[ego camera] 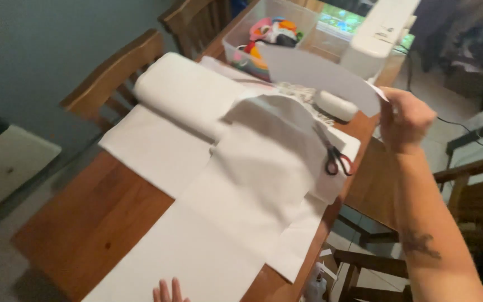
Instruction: Cutting a large piece of white fabric and paper into strips using scissors on a wooden table.
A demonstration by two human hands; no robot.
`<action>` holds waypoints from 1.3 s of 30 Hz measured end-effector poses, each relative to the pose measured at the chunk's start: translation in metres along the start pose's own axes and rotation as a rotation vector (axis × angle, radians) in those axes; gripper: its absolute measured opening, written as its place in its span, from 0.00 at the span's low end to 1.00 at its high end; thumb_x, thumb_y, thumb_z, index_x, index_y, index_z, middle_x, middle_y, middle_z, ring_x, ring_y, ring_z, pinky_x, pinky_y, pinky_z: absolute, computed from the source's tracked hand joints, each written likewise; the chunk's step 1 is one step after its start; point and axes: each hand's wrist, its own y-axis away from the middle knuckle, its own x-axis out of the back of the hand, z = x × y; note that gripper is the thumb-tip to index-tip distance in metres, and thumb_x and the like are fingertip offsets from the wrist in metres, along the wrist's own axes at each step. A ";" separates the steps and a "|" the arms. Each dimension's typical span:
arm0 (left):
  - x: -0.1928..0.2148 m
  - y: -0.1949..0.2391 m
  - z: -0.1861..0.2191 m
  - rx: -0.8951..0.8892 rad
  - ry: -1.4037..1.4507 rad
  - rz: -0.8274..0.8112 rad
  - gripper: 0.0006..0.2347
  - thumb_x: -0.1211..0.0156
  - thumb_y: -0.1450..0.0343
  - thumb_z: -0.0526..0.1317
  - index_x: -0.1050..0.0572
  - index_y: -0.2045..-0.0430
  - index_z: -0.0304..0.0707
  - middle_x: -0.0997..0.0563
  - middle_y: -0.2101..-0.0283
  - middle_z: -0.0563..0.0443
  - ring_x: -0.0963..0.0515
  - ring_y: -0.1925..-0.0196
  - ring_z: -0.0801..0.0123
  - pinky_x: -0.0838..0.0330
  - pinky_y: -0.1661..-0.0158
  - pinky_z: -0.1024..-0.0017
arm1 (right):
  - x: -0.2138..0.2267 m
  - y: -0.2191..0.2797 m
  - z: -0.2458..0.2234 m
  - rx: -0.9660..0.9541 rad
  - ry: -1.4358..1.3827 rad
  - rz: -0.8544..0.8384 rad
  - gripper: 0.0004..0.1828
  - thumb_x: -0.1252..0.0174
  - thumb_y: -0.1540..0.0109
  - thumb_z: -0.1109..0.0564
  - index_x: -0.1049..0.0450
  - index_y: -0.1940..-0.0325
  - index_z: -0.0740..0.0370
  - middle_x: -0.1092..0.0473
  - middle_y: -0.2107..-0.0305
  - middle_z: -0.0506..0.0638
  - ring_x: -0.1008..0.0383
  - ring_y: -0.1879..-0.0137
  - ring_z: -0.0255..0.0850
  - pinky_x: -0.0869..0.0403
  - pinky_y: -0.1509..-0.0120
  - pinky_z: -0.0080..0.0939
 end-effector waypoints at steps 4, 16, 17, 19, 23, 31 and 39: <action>0.090 -0.068 0.051 0.342 -0.176 -0.360 0.28 0.55 0.30 0.53 0.37 0.30 0.61 0.35 0.25 0.54 0.36 0.24 0.63 0.42 0.31 0.50 | 0.069 -0.012 -0.095 0.265 -0.201 0.125 0.16 0.43 0.22 0.58 0.16 0.52 0.74 0.20 0.71 0.59 0.28 0.74 0.44 0.33 0.70 0.43; 0.155 -0.073 0.043 1.142 1.121 -0.543 0.29 0.65 0.21 0.57 0.41 0.29 0.37 0.39 0.27 0.33 0.43 0.24 0.46 0.55 0.25 0.52 | 0.089 0.153 -0.386 -1.127 -1.110 -0.356 0.07 0.44 0.37 0.73 0.31 0.61 0.66 0.28 0.78 0.59 0.25 0.73 0.44 0.24 0.64 0.46; 0.137 -0.039 0.042 1.272 1.181 -0.462 0.26 0.54 0.23 0.55 0.35 0.34 0.37 0.31 0.33 0.36 0.35 0.28 0.52 0.45 0.30 0.55 | 0.090 0.166 -0.409 -1.220 -1.139 -0.439 0.06 0.41 0.36 0.70 0.30 0.62 0.65 0.27 0.76 0.56 0.27 0.73 0.40 0.24 0.66 0.43; 0.126 0.000 0.035 1.407 1.234 -0.376 0.24 0.43 0.24 0.53 0.29 0.38 0.37 0.22 0.40 0.40 0.27 0.33 0.58 0.34 0.35 0.58 | 0.094 0.191 -0.447 -1.314 -1.164 -0.529 0.06 0.38 0.35 0.66 0.29 0.63 0.64 0.26 0.75 0.53 0.29 0.73 0.36 0.25 0.67 0.40; 0.127 0.038 -0.001 1.567 0.885 -0.352 0.16 0.35 0.28 0.56 0.19 0.65 0.42 0.15 0.63 0.50 0.19 0.54 0.62 0.27 0.51 0.64 | 0.105 0.234 -0.490 -1.511 -1.075 -0.718 0.10 0.30 0.39 0.60 0.26 0.64 0.67 0.28 0.77 0.56 0.28 0.74 0.40 0.21 0.70 0.43; 0.149 0.027 -0.047 1.469 0.341 -0.622 0.14 0.33 0.35 0.58 0.16 0.66 0.55 0.13 0.64 0.59 0.14 0.56 0.60 0.21 0.58 0.63 | 0.105 0.265 -0.488 -1.156 -0.711 -1.290 0.14 0.32 0.40 0.44 0.19 0.67 0.55 0.22 0.79 0.53 0.19 0.75 0.45 0.21 0.69 0.43; 0.183 -0.009 -0.043 1.466 0.393 -0.643 0.15 0.31 0.36 0.55 0.16 0.66 0.47 0.13 0.63 0.54 0.15 0.53 0.53 0.22 0.55 0.56 | 0.120 0.224 -0.487 -0.923 -0.667 -1.394 0.17 0.36 0.38 0.45 0.19 0.60 0.63 0.20 0.72 0.59 0.17 0.67 0.52 0.22 0.57 0.49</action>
